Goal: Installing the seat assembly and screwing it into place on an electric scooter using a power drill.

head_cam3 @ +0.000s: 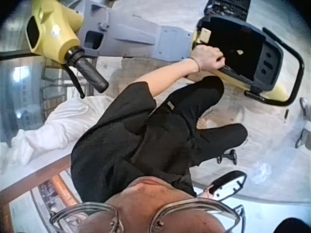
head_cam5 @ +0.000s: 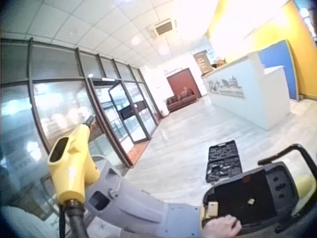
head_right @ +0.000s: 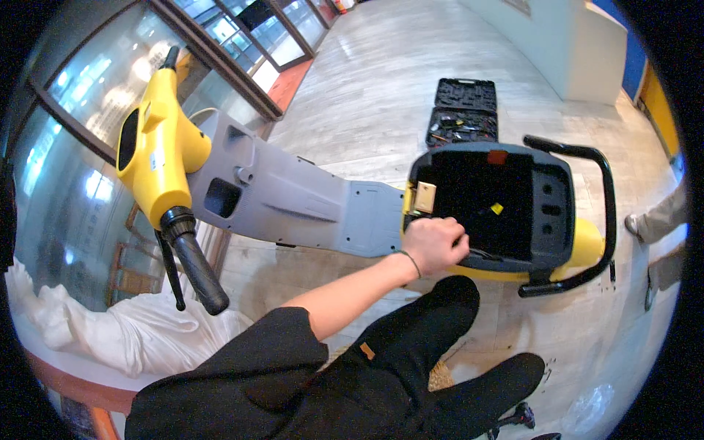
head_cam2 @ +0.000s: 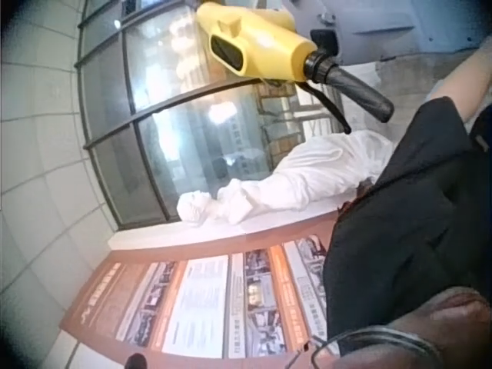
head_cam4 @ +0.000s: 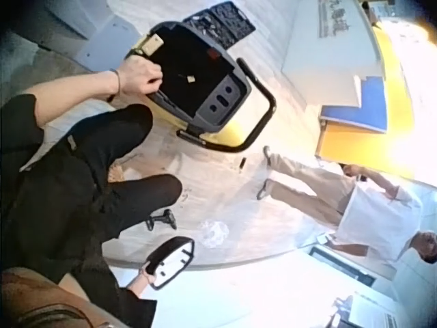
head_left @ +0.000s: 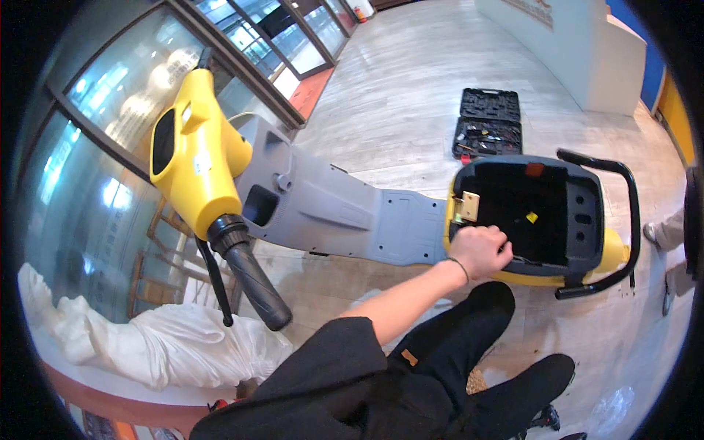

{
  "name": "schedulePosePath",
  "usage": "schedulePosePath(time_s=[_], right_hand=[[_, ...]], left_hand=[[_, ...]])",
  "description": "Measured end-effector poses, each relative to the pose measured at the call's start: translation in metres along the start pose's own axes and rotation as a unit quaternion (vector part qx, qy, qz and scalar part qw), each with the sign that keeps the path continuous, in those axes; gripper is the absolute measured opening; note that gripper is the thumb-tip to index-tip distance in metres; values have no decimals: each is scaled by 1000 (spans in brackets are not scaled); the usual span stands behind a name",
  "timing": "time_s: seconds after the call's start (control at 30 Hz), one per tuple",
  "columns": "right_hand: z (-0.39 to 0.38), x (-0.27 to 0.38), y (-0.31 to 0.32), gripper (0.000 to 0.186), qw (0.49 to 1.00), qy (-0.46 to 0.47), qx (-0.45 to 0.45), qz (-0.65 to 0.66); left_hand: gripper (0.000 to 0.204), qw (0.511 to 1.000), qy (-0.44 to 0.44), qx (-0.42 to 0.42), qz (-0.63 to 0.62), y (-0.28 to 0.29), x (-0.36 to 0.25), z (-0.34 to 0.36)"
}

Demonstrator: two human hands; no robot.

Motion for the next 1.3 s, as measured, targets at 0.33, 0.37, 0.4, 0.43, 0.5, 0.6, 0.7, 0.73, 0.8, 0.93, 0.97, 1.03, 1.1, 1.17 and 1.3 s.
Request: schedulePosePath(time_s=[0.33, 0.37, 0.4, 0.43, 0.5, 0.6, 0.7, 0.73, 0.8, 0.93, 0.97, 1.03, 1.1, 1.17, 1.3], right_hand=[[71, -90, 124, 43, 817, -186, -101, 536], [77, -101, 124, 47, 804, -194, -118, 549], [80, -113, 122, 52, 781, -191, -178, 568], [84, -123, 118, 58, 764, -206, -224, 569], [96, -139, 107, 51, 744, -206, -235, 590], [107, -183, 82, 43, 789, -166, -194, 559], [121, -218, 60, 37, 766, -281, -146, 560], [126, -227, 54, 38, 755, -286, -145, 572], [131, -240, 43, 38, 738, -336, -144, 567], [139, -235, 18, 37, 847, -423, -201, 250], [142, -224, 7, 29, 886, -394, -218, 112], [165, -183, -23, 28, 945, -301, -123, -24], [197, -132, -65, 26, 961, -118, -64, -240], [245, -87, -108, 26, 943, -10, -74, -324], [344, -26, -197, 20, 896, 195, -73, -393]], left_hand=[[41, 988, -75, 123, -55, -49, 37, 12], [41, 988, -49, 126, -77, -50, 42, 11], [43, 985, -78, 148, -36, -51, 46, 13], [43, 984, -45, 160, -65, -52, 53, 13], [43, 978, 17, 194, -80, -51, 70, 13], [43, 988, 11, 156, -11, -49, 100, 10], [39, 968, -155, 151, 130, -42, 117, 2], [37, 955, -190, 145, 177, -38, 122, -1], [43, 987, -5, 144, -66, -34, 142, -4], [46, 988, -33, 112, -100, -26, 135, -3], [46, 992, -56, 115, -18, -22, 126, -4], [46, 989, -35, 132, 62, -16, 104, -7], [46, 984, -17, 143, 101, -18, 79, -5], [47, 980, -5, 156, 123, -27, 55, 0], [47, 973, 14, 177, 149, -47, 23, 13]])
Point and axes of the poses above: each hand's wrist, its own z-axis towards the middle knuckle, its own y-axis out of the back of the hand, x = y × z, the point moved 3 cm from there along z, towards the middle knuckle, and after that the axes turned 11 degrees about -y, right-handed, at the moved point
